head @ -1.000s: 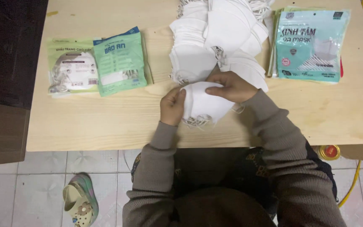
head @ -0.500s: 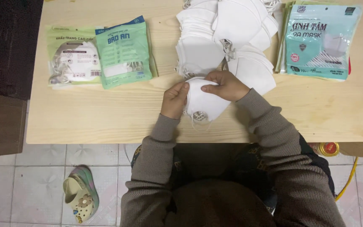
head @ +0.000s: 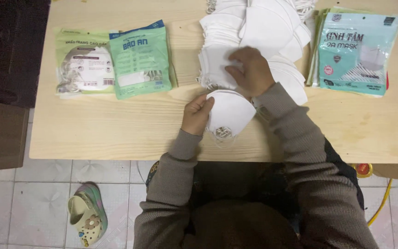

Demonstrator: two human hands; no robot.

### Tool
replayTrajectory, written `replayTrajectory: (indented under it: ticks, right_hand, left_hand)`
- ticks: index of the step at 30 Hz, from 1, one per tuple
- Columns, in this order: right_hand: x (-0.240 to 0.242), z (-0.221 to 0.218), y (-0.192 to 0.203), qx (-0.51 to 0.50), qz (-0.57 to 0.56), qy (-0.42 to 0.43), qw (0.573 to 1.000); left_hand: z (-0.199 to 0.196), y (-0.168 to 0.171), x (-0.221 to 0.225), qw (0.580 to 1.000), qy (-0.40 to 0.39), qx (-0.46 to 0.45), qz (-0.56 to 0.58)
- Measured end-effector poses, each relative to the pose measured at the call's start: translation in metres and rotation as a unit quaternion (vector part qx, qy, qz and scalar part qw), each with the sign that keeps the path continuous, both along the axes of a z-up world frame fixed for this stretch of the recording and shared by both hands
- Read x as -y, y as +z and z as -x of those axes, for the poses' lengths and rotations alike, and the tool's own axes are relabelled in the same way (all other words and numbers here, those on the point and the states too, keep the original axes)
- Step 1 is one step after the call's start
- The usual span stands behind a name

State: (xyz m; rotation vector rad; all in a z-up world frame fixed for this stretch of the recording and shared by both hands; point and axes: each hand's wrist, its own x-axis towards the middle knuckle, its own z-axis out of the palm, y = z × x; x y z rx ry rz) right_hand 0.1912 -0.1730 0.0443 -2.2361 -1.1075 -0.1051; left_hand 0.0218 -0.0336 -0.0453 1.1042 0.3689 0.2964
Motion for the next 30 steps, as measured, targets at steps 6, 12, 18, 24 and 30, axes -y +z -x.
replayTrajectory:
  ticks: [6, 12, 18, 24, 30]
  right_hand:
    - [-0.033, -0.033, -0.031, 0.145, 0.155, -0.038, 0.977]
    - [-0.035, -0.026, -0.039, 0.261, 0.085, -0.03, 0.961]
    - [-0.005, -0.013, -0.017, 0.028, -0.109, 0.053, 0.992]
    - [0.046, 0.017, 0.054, -0.261, -0.147, 0.124, 0.946]
    - [0.04, 0.035, 0.04, -0.339, -0.017, 0.16, 0.927]
  left_hand:
    - [0.005, 0.006, 0.002, 0.999, -0.025, -0.027, -0.02]
    - [0.001, 0.001, 0.003, 1.0, -0.025, -0.009, -0.014]
    - [0.002, -0.009, 0.001, 1.0, -0.01, -0.017, 0.004]
    - [0.0, -0.006, 0.001, 1.0, -0.019, -0.014, 0.015]
    - [0.003, -0.014, -0.001, 0.996, -0.067, -0.018, 0.049]
